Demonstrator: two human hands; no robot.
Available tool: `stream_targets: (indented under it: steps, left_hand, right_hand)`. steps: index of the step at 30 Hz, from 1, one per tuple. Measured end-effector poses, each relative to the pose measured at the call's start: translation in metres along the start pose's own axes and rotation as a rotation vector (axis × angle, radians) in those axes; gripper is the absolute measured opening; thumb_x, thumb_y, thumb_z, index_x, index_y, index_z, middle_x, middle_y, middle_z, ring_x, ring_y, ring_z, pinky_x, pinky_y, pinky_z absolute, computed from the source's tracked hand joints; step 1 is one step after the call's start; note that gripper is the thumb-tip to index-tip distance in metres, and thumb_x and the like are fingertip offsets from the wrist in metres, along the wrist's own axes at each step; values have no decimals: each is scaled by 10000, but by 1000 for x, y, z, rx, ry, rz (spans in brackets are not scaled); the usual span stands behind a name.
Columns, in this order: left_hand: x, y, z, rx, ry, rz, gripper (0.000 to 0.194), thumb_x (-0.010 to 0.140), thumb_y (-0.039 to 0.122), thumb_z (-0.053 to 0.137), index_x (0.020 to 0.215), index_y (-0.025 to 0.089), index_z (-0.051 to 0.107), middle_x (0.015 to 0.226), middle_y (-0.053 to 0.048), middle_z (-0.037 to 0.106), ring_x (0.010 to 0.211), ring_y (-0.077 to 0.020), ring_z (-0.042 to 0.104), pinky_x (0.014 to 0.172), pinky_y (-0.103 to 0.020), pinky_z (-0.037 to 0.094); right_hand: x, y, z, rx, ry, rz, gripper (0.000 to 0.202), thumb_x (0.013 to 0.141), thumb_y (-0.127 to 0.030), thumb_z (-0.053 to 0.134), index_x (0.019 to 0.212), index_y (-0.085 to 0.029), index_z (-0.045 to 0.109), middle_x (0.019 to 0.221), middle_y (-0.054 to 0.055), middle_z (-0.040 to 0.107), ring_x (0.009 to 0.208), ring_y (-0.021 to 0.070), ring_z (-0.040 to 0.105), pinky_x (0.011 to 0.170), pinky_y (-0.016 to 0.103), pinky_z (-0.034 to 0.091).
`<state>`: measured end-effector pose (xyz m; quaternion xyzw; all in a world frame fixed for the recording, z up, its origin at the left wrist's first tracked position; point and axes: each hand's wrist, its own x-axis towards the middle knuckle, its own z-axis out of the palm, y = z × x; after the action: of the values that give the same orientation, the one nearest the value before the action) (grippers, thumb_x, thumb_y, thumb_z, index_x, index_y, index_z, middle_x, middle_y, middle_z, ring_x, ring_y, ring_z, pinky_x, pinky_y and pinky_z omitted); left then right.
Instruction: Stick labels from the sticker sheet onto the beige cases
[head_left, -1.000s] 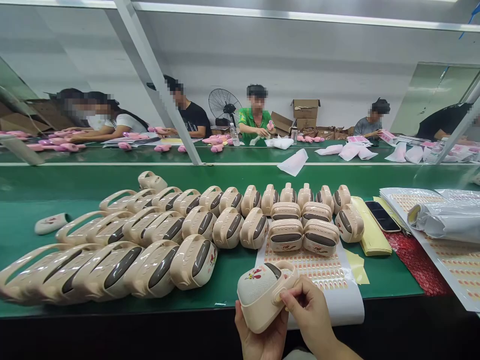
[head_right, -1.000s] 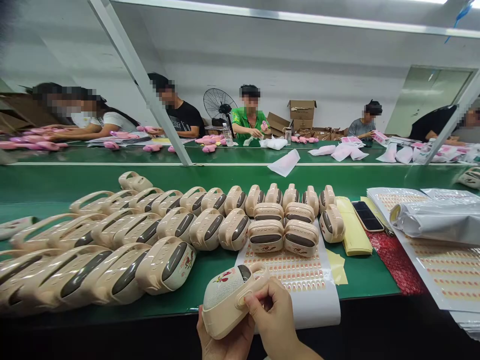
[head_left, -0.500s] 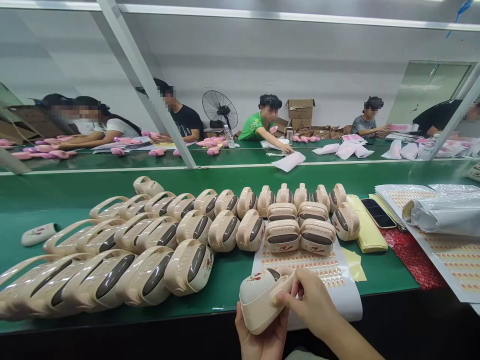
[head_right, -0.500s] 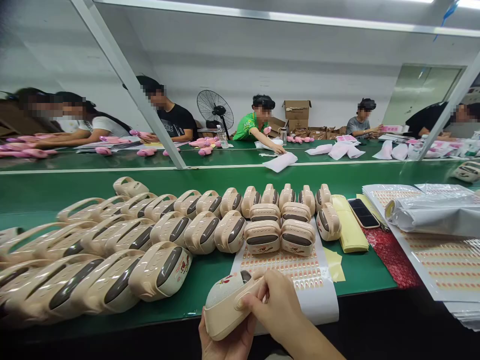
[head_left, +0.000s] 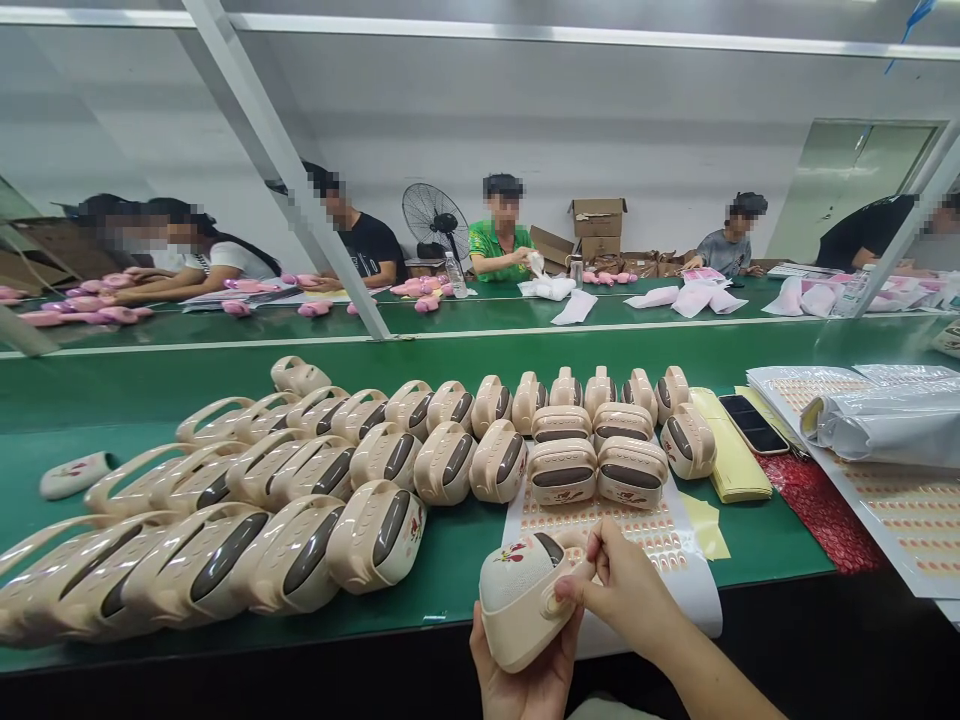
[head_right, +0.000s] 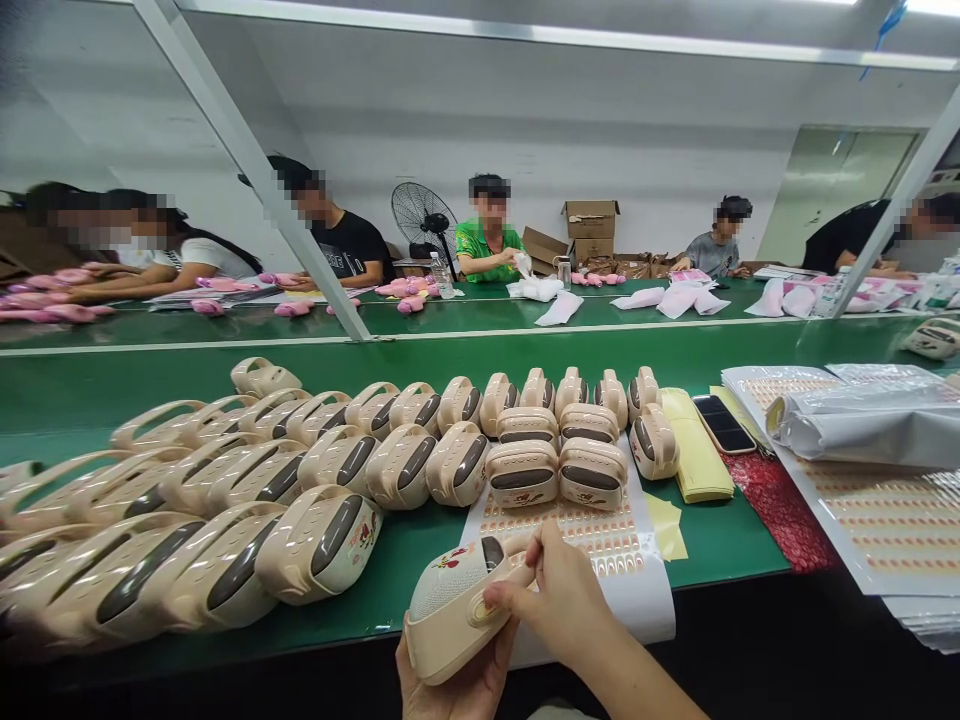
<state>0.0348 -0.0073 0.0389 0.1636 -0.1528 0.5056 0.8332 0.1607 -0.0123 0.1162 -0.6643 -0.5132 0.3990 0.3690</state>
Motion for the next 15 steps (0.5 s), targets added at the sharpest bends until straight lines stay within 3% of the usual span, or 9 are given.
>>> stream_targets:
  steps: [5,8,10,12,13,15]
  left_hand:
    - [-2,4,4,48,36,-39,573,906,489,168,1259,183,500,1289,-111,534,1209,-255,454,1021,-372,332]
    - [-8,5,-8,155,45,-38,567,905,502,133,1274,243,477,1290,-73,541,1205,-244,459,996,-376,369]
    - [-10,10,-20,396,86,-25,533,903,509,121,1295,321,430,1281,-27,556,1192,-238,476,963,-405,409]
    - [-10,20,-30,800,123,15,516,854,568,298,1329,373,346,1288,-13,551,1177,-272,490,930,-465,437]
    - [-8,26,-32,978,139,38,642,768,575,486,1349,376,298,1306,-25,531,1175,-308,485,929,-501,430]
    - [-1,40,-28,1260,96,70,1031,489,442,791,1366,356,254,1335,-69,491,1154,-384,481,925,-564,410]
  right_hand:
    - [-1,-8,-6,-219,-123,33,301,669,-294,658,712,-220,369,595,-70,431,605,128,402,544,227,237]
    - [-2,-7,-12,-292,-153,-6,255,702,-312,634,750,-216,402,643,-46,484,635,144,422,568,241,247]
    - [-2,-6,-22,-248,-194,-25,236,706,-298,630,812,-213,437,662,-40,497,633,142,427,579,246,262]
    - [-3,-7,-37,-135,-236,-65,271,705,-296,627,901,-210,460,720,-27,514,647,136,425,601,249,295]
    - [-3,-9,-45,-65,-243,-102,301,705,-302,625,940,-208,463,762,-16,522,661,133,422,617,252,311]
    - [-2,-14,-57,79,-241,-186,329,710,-323,612,974,-200,459,820,0,524,668,123,405,633,254,329]
